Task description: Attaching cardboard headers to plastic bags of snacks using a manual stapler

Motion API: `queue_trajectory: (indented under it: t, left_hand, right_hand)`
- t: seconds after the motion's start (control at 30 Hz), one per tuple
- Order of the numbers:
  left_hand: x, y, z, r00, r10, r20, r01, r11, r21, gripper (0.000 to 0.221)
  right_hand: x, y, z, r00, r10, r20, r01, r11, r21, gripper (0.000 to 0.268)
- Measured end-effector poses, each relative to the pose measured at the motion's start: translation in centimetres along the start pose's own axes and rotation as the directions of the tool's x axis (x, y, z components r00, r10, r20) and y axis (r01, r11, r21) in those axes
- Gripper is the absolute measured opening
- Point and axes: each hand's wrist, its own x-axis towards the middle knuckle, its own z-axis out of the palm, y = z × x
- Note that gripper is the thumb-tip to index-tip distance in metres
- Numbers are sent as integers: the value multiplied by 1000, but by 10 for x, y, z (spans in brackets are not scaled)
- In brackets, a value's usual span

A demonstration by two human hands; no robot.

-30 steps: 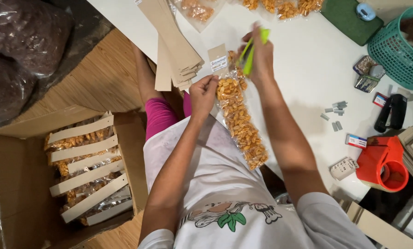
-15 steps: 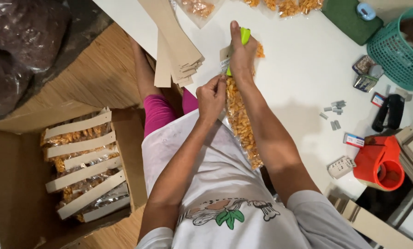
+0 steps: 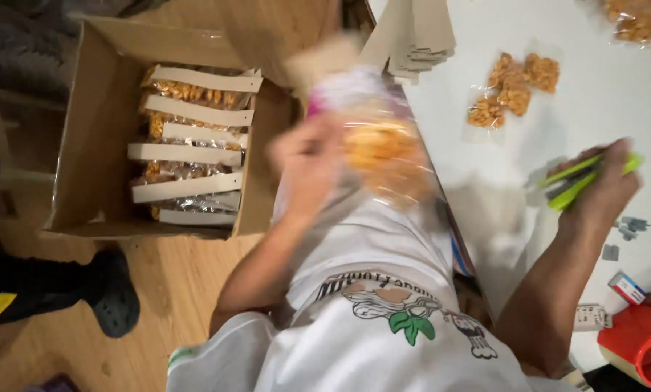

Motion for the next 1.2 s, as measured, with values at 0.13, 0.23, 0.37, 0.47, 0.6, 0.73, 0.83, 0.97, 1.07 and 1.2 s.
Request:
queue_trajectory:
  t: [0.13,0.23,0.37,0.47,0.6,0.73,0.83,0.97,1.07,1.2]
  left_hand:
    - [14,79,-81,880,413,-236,-237,811,534,20]
    - [12,99,-128,755,637,-154,-298,544,785,31]
    - [-13,42,-198,756,650,84,-256,175,951,42]
    - [-49,-13,-248,983,182,-29,-17,248,969,39]
    - [-37,-43,-239,614,-653,-444,280,-345,896,47]
    - [22,-24,-125,926,-377,-1,56,136,989,34]
    - [84,-46,-40,931,-177,320,-202,482,853,29]
    - [164,-98,47,947,-128,293,-160,606,779,45]
    - [209,-133,91,974,-192,117,38,653,757,74]
    - [241,-212,102,956,-291,-26,178,509,842,41]
  right_hand:
    - [21,70,-49,986,166,-29,-165,920,-355,40]
    - [15,80,-44,969,242,-49,-246,937,-249,33]
    - [12,73,-34,971,237,10,-229,946,-230,26]
    - [3,61,-27,971,241,-3,-235,944,-229,24]
    - [7,75,-34,974,225,-16,-223,952,-211,27]
    - [1,68,-32,984,180,12,-168,935,-312,37]
    - [-3,58,-26,979,202,1,-186,906,-379,37]
    - [-4,49,-22,974,226,-15,-207,862,-462,35]
    - [-6,42,-15,973,231,-28,-216,850,-480,37]
    - [1,55,-24,973,228,-44,-219,838,-500,35]
